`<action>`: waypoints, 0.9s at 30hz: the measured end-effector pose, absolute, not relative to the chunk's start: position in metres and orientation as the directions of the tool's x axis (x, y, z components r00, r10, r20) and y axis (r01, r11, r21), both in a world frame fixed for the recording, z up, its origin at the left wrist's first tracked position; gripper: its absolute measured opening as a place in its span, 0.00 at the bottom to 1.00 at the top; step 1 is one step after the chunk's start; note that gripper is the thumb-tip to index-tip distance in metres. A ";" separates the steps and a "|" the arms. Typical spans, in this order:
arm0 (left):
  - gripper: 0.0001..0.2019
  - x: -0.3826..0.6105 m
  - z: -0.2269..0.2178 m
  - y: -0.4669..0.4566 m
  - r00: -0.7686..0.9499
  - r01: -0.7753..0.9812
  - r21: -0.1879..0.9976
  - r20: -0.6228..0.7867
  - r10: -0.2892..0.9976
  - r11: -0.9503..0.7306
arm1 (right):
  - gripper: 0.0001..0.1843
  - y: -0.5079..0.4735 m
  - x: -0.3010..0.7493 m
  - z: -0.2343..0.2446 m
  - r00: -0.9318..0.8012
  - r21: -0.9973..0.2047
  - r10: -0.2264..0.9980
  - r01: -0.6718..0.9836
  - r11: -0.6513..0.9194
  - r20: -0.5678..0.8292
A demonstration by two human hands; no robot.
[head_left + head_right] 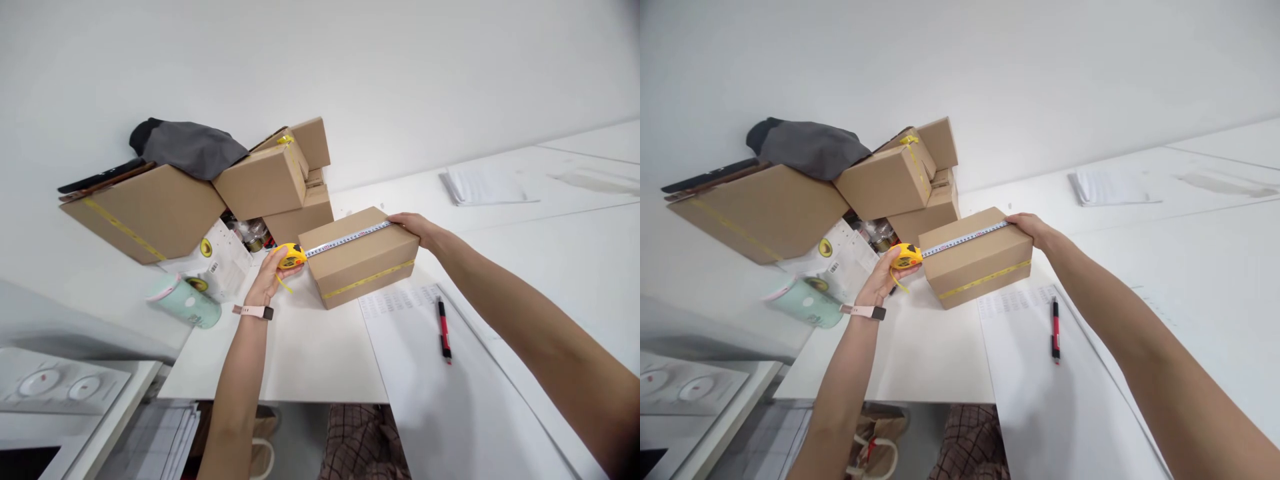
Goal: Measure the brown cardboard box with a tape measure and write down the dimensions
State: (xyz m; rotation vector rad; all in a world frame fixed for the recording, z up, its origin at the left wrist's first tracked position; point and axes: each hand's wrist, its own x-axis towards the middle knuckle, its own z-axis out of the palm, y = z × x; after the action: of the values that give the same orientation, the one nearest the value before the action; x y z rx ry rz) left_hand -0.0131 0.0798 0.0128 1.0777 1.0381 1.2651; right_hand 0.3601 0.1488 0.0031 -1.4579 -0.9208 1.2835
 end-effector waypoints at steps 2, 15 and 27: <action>0.24 -0.012 0.011 0.081 0.042 -0.211 0.977 -0.012 0.999 0.020 | 0.12 0.145 0.361 0.001 0.113 -0.949 0.943 -0.047 -0.311 -0.314; 0.22 -0.010 0.016 0.061 0.008 -0.154 0.987 -0.043 0.999 0.044 | 0.17 0.147 0.365 -0.004 0.150 -0.942 0.935 0.046 -0.332 -0.322; 0.13 -0.019 0.015 0.059 0.046 -0.286 0.954 -0.080 0.996 0.089 | 0.14 0.132 0.353 -0.007 0.193 -0.950 0.932 0.013 -0.313 -0.305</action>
State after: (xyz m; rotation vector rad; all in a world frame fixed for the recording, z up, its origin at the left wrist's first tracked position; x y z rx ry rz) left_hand -0.0192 0.0587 0.0147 0.9484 1.0083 1.2465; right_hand 0.3533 0.1318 -0.0065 -1.5540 -0.9301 1.2659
